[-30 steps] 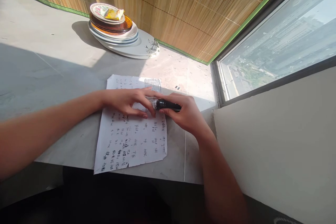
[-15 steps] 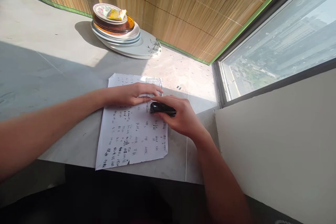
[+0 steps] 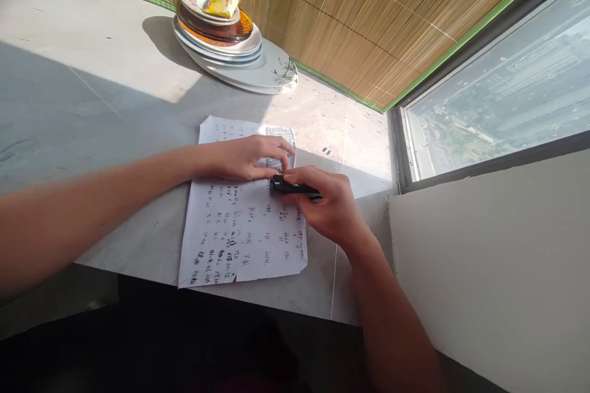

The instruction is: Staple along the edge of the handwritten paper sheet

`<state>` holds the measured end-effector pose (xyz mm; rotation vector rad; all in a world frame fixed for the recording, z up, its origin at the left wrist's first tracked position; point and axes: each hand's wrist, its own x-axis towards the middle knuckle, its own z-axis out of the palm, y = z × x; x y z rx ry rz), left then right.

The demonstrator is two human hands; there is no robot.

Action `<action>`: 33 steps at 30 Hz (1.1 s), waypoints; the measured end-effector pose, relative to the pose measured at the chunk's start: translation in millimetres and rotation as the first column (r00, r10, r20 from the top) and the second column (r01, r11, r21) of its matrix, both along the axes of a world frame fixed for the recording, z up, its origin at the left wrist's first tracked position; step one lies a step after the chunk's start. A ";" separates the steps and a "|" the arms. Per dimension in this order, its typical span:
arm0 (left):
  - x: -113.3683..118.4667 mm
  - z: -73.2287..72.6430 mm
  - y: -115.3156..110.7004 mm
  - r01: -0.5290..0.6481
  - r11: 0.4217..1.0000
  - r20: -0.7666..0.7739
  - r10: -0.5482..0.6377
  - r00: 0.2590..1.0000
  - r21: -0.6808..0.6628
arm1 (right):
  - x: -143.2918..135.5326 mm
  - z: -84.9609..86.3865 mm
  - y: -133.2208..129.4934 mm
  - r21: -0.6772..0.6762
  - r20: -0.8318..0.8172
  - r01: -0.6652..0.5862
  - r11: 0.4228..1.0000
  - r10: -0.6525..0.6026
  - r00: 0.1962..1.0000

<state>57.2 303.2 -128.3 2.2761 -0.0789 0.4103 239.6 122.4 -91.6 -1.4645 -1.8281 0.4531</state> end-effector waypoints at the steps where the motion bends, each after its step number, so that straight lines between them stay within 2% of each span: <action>1: 0.1 -0.2 -0.1 0.002 1.000 -0.001 -0.002 1.000 0.001 | -0.2 -0.3 -0.1 0.012 0.007 -0.002 1.000 0.002 1.000; 15: 0.7 -0.9 0.0 -0.015 1.000 -0.020 0.015 1.000 0.005 | -0.6 -3.5 -2.2 0.068 0.057 0.053 0.996 -0.057 0.997; 21: 1.2 -2.5 0.5 -0.011 1.000 -0.005 0.011 1.000 -0.016 | -2.2 -4.3 -0.8 0.070 0.035 0.022 0.997 -0.024 0.999; 33: 0.4 0.1 -0.6 -0.009 0.999 -0.014 0.008 1.000 -0.053 | -5.0 -3.7 -0.4 0.009 0.019 0.047 0.999 -0.047 0.999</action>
